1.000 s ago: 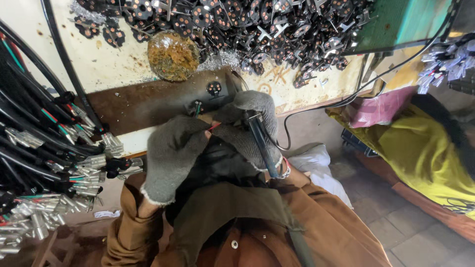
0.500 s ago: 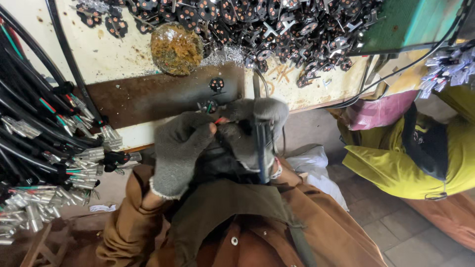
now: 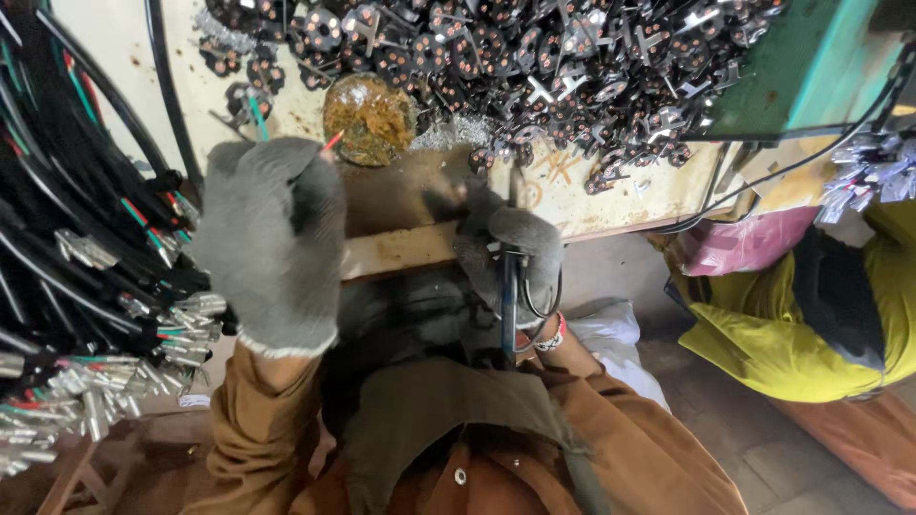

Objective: The person sits at a workbench wearing gloves and solders small electronic components, holding a soldering iron in one hand and the part or wire in the other. They repeatedly pick up parts, apply the iron, and set finished pieces aside on the bench.

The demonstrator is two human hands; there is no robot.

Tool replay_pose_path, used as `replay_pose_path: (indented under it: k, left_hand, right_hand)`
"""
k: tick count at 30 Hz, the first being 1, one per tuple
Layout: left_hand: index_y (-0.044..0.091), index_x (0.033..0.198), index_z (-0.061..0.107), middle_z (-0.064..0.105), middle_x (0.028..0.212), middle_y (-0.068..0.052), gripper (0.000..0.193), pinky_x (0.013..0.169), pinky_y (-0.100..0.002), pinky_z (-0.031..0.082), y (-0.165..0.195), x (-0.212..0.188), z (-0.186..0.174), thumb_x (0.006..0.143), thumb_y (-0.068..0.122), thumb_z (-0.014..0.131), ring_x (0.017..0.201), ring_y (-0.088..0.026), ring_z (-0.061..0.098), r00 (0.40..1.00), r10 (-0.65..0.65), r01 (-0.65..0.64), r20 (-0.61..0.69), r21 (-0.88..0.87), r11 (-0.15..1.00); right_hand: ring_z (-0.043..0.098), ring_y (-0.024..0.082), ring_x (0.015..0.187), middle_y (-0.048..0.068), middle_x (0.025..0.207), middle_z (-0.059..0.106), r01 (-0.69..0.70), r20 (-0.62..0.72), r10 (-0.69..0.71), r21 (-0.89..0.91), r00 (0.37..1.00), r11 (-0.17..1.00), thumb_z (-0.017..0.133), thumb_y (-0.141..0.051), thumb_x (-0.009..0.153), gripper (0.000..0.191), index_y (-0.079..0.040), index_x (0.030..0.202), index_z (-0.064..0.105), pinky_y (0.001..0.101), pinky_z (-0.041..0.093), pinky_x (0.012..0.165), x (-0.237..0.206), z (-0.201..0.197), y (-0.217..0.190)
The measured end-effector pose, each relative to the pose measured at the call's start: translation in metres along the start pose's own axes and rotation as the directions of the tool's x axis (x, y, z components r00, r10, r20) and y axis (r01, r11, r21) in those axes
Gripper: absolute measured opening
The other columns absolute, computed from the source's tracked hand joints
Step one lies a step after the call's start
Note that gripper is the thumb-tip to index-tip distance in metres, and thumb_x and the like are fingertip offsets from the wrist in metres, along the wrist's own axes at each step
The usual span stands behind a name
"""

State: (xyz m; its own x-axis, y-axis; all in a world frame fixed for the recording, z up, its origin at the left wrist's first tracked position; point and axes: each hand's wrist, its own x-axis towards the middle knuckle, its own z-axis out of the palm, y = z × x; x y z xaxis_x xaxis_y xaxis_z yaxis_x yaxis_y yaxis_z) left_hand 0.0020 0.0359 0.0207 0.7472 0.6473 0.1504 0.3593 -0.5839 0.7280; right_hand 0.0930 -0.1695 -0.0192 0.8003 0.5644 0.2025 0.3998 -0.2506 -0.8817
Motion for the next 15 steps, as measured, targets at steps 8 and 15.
replay_pose_path:
  k: [8,15]
  left_hand:
    - [0.010,0.109,0.068,0.067,0.100,-0.012,0.019,0.075,-0.042,0.055,0.010,0.007,0.009,0.097,0.003,0.081,0.089,-0.033,0.068,0.997,-0.057,0.052,0.042,0.113,0.992]
    - [0.004,0.098,0.071,0.068,0.083,-0.014,0.013,0.065,-0.040,0.052,0.002,-0.030,-0.003,0.089,0.013,0.074,0.068,-0.030,0.067,0.723,-0.406,0.580,0.560,-0.171,0.797]
  right_hand:
    - [0.072,0.029,0.083,0.013,0.098,0.070,0.076,0.062,-0.066,-0.169,0.996,0.983,0.081,0.000,0.088,0.038,-0.009,0.116,0.057,0.0364,0.057,0.074,-0.022,-0.013,0.029]
    - [0.074,0.028,0.084,0.010,0.096,0.071,0.204,0.105,-0.196,-0.073,0.975,0.976,0.084,-0.001,0.092,0.033,-0.009,0.112,0.059,0.0354,0.058,0.074,-0.004,-0.008,0.014]
